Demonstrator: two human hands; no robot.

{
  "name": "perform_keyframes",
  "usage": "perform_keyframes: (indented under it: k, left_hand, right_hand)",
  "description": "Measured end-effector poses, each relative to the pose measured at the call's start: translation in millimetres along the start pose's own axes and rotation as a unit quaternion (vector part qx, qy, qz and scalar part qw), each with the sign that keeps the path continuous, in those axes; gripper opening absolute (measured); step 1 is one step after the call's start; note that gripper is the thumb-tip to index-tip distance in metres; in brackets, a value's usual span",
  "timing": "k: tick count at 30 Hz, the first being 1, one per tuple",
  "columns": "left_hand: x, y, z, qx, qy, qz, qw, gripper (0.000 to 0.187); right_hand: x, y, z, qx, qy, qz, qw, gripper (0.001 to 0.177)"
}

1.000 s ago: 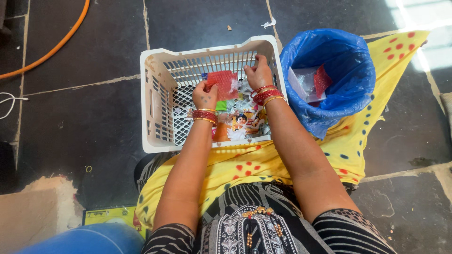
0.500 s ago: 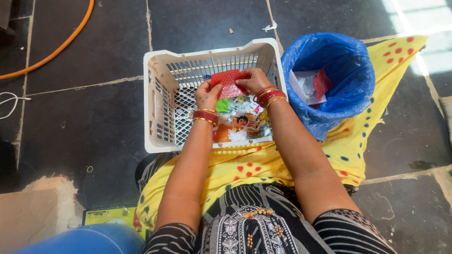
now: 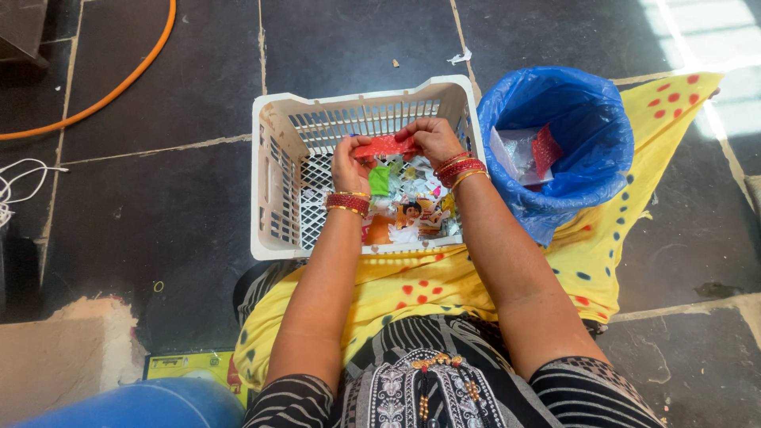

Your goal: The person sits on the floor and sorts plastic waste from a white basket into a blue bag. They pick up various plastic items, including bubble wrap and small packets, and place them into the bag.

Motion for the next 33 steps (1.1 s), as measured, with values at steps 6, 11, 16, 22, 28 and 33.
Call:
perform_keyframes:
  k: [6, 11, 16, 22, 28, 33]
  left_hand:
    - [-3, 6, 3, 0.008, 0.035, 0.170, 0.985, 0.046]
    - [-4, 14, -4, -0.022, -0.014, 0.256, 0.966, 0.046]
    - [-2, 22, -9, -0.015, -0.074, 0.229, 0.971, 0.027]
    - [-11, 14, -5, -0.027, -0.082, 0.291, 0.953, 0.015]
    - [-11, 13, -4, -0.061, -0.041, 0.208, 0.975, 0.013]
    - [-11, 13, -7, -0.102, -0.018, 0.188, 0.977, 0.015]
  right_hand:
    - [-4, -1, 1, 0.020, 0.037, -0.010, 0.999, 0.020]
    - [5, 8, -4, -0.091, -0.010, -0.151, 0.984, 0.022]
    - [7, 4, 2, -0.060, -0.023, -0.129, 0.990, 0.021]
    - [-9, 7, -7, -0.034, 0.018, -0.130, 0.991, 0.019]
    - [-12, 10, -12, -0.060, -0.013, -0.044, 0.997, 0.018]
    - [5, 3, -3, -0.079, -0.005, -0.004, 0.997, 0.010]
Point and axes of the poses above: each hand's wrist, its own z-axis towards the middle knuckle, its own y-axis out of the palm, x = y × z, the point moved 2 cm from there along z, towards the middle knuckle, and after that the axes turned 12 degrees about -z, right-handed, at the moved point
